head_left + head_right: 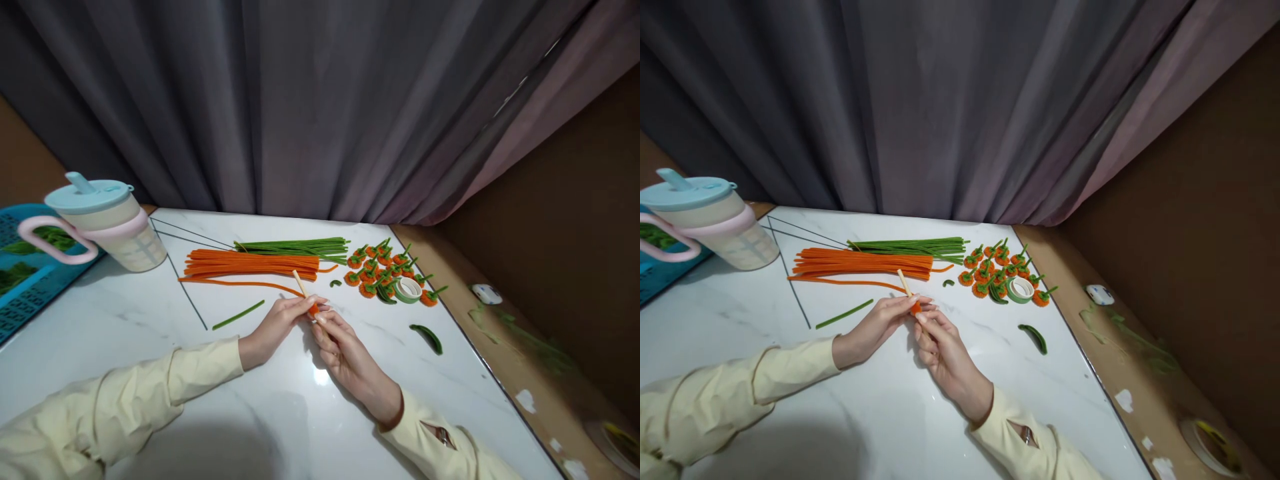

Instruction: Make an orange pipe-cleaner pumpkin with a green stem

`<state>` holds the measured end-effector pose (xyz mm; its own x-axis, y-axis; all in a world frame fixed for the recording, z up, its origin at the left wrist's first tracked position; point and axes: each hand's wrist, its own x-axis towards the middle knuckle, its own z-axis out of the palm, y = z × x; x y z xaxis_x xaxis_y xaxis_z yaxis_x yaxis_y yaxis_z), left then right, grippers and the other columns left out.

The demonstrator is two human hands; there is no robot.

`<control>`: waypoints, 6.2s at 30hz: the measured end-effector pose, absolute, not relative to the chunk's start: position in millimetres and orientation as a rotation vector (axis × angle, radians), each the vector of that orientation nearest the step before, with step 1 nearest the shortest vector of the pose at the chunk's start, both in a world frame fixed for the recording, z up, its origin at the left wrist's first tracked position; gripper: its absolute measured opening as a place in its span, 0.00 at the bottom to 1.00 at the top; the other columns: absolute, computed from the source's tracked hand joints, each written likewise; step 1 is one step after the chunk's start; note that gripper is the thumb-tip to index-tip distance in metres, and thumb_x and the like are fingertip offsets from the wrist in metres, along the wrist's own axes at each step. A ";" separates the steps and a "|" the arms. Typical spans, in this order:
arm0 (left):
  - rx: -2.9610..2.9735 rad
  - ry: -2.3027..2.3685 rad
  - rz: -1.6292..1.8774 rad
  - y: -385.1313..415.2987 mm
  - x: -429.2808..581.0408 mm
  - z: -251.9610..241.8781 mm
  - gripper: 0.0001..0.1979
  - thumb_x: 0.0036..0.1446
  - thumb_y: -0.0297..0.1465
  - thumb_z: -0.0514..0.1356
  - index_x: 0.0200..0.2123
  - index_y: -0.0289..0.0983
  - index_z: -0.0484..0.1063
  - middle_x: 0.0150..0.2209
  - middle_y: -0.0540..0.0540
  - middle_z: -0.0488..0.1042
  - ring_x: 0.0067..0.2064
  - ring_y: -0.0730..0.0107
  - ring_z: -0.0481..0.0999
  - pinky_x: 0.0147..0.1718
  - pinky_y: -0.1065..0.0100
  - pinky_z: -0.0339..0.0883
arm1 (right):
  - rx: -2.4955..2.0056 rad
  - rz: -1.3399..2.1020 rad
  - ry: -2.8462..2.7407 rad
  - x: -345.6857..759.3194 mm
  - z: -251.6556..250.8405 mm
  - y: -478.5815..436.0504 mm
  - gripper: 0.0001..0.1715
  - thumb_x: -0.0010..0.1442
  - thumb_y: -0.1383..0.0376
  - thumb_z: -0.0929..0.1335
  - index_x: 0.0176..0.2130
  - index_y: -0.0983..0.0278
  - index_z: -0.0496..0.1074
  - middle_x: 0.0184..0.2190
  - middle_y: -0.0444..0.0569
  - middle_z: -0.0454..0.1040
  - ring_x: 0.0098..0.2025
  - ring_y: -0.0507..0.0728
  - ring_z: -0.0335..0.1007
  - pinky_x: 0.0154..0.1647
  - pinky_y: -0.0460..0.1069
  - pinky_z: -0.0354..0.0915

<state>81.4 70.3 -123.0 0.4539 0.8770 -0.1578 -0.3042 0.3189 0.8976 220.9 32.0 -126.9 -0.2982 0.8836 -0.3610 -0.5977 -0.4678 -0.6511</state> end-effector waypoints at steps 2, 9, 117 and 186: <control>0.954 0.767 0.881 70.1 81.7 -121.3 0.19 0.54 0.41 0.62 0.42 0.33 0.78 0.42 0.40 0.78 0.49 0.56 0.72 0.53 0.58 0.57 | -0.862 1.918 -0.495 221.2 -125.6 32.1 0.17 0.47 0.64 0.76 0.32 0.63 0.66 0.20 0.38 0.61 0.18 0.42 0.36 0.15 0.39 0.34; 0.950 0.777 0.920 68.5 84.0 -121.8 0.18 0.54 0.42 0.62 0.40 0.33 0.77 0.41 0.41 0.77 0.48 0.58 0.72 0.50 0.62 0.60 | -0.859 1.929 -0.508 220.9 -124.5 32.8 0.19 0.48 0.63 0.75 0.33 0.63 0.63 0.19 0.36 0.62 0.17 0.42 0.35 0.14 0.38 0.34; 0.464 0.327 0.570 96.2 59.8 -108.6 0.14 0.44 0.30 0.60 0.29 0.23 0.76 0.22 0.41 0.75 0.19 0.75 0.70 0.17 0.77 0.60 | -0.548 2.088 -0.776 222.8 -131.7 29.6 0.12 0.57 0.60 0.70 0.32 0.67 0.68 0.18 0.39 0.68 0.13 0.43 0.47 0.15 0.43 0.46; 1.532 0.994 0.684 94.3 40.4 -31.1 0.15 0.52 0.37 0.63 0.20 0.33 0.68 0.13 0.54 0.63 0.13 0.83 0.54 0.14 0.76 0.48 | -0.641 2.050 -0.785 225.4 -130.7 28.9 0.12 0.55 0.61 0.71 0.31 0.68 0.69 0.23 0.45 0.75 0.12 0.42 0.46 0.15 0.44 0.41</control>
<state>40.4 94.3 -31.1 0.4751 0.8747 -0.0955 0.2231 -0.0148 0.9747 225.4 28.9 -130.7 -0.5262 0.8358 -0.1569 -0.5172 -0.4610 -0.7211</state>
